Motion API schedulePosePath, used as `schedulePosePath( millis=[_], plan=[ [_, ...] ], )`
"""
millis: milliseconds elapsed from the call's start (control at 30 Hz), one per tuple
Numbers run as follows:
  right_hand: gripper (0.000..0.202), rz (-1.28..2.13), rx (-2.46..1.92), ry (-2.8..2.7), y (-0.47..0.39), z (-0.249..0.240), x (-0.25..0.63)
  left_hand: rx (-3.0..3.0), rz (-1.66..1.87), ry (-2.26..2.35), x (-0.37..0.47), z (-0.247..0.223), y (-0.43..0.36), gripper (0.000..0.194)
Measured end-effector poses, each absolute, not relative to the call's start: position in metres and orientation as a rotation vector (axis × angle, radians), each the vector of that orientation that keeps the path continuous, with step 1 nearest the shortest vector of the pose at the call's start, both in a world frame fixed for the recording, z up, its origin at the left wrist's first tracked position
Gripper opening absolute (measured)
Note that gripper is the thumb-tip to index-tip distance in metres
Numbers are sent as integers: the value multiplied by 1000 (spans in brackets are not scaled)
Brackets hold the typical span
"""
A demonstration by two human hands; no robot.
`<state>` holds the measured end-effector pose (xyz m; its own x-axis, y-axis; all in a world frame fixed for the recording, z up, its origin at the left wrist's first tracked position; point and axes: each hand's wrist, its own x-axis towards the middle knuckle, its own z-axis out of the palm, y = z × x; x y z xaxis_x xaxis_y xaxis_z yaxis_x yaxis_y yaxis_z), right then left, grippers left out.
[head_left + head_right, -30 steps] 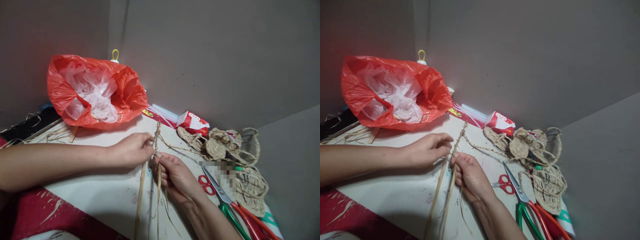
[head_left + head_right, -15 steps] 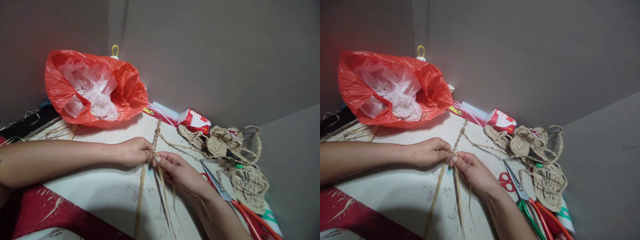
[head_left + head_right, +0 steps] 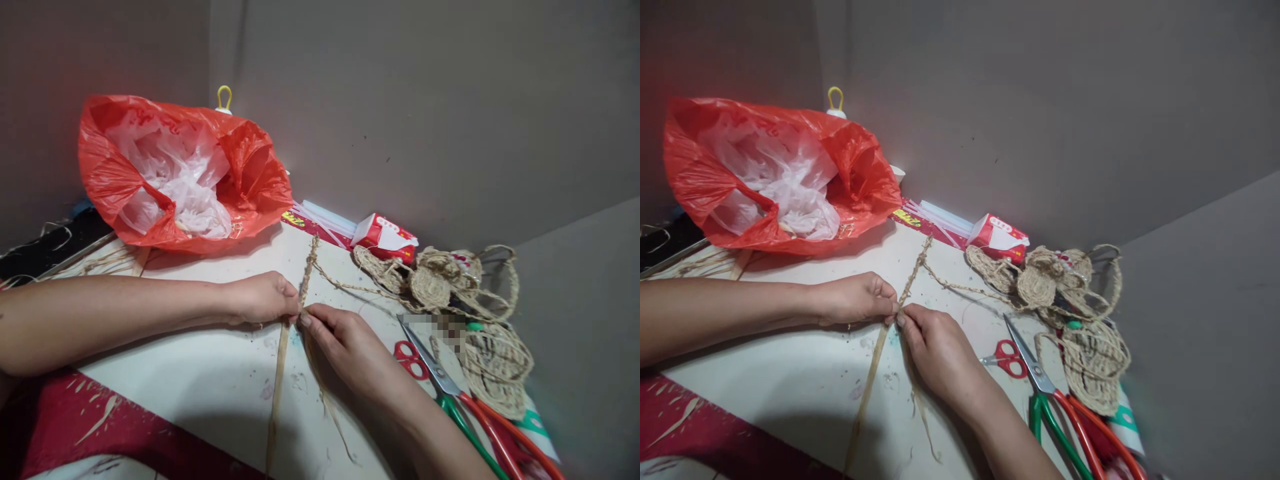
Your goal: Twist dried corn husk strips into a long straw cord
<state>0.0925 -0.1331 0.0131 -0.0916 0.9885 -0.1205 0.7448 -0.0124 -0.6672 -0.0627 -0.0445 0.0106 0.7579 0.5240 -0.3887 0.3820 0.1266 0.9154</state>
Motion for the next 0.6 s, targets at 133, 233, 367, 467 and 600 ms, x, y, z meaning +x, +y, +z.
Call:
schedulePosePath(
  millis=[133, 233, 367, 467, 600],
  plan=[
    [29, 873, -1844, -1788, -134, 23, 94, 1585, 163, 775, -63, 9, -44, 18],
    [29, 1157, -1782, -1521, -133, 25, 89, 1584, 208, 742, -62, 9, -45, 21],
    [34, 1414, -1678, -1166, -137, 17, 75, 1469, 254, 665, -62, 7, -49, 24],
    [33, 1177, -1758, -1301, -141, 10, 66, 1341, 279, 662, -62, 5, -52, 24],
    [30, 657, -1977, -1710, -145, 5, 61, 1264, 350, 732, -62, 5, -59, 25]
  ],
)
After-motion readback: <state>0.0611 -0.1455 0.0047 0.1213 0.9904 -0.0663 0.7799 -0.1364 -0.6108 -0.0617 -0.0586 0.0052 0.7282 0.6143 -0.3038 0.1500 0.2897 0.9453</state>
